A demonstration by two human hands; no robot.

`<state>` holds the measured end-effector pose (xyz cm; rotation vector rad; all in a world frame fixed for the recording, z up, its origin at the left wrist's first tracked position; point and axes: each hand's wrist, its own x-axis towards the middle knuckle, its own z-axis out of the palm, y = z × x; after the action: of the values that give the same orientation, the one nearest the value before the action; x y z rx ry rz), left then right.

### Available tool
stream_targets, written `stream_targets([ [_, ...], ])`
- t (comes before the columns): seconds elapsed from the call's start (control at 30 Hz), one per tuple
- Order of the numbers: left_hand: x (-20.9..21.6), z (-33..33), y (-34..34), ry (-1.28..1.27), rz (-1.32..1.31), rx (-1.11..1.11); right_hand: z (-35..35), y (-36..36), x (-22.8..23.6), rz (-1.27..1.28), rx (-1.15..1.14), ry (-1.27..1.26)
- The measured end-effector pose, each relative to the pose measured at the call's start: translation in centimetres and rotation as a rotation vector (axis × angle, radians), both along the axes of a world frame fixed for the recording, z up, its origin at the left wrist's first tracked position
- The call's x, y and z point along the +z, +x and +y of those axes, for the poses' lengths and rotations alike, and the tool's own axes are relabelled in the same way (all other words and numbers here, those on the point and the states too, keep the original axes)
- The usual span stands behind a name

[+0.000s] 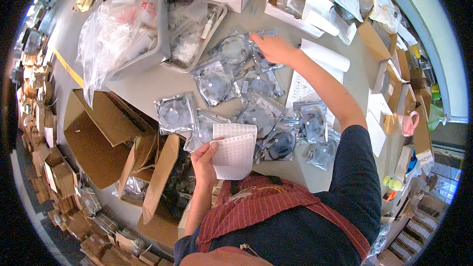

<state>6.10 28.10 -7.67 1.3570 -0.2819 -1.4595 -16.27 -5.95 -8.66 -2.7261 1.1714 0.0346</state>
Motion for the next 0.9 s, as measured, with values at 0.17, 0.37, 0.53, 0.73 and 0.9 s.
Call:
stream_targets([
  [0.17,-0.3,0.5,0.1,0.011,0.015,0.04,-1.0,-0.2,-0.3,0.092,-0.151,-0.138],
  [0.37,-0.2,0.4,0.4,0.008,0.023,0.034,-1.6,2.4,1.0,0.009,0.033,-0.209],
  [0.53,-0.3,0.3,0.0,-0.01,0.038,0.049,0.4,6.3,-2.0,-0.401,0.034,0.227],
  [0.73,-0.4,0.4,0.3,-0.011,0.026,0.086,-0.3,4.3,-3.5,-0.448,0.16,0.13],
  [0.9,-0.7,0.7,0.6,0.003,-0.006,0.036,-2.2,3.3,-3.8,-0.669,0.13,0.193],
])
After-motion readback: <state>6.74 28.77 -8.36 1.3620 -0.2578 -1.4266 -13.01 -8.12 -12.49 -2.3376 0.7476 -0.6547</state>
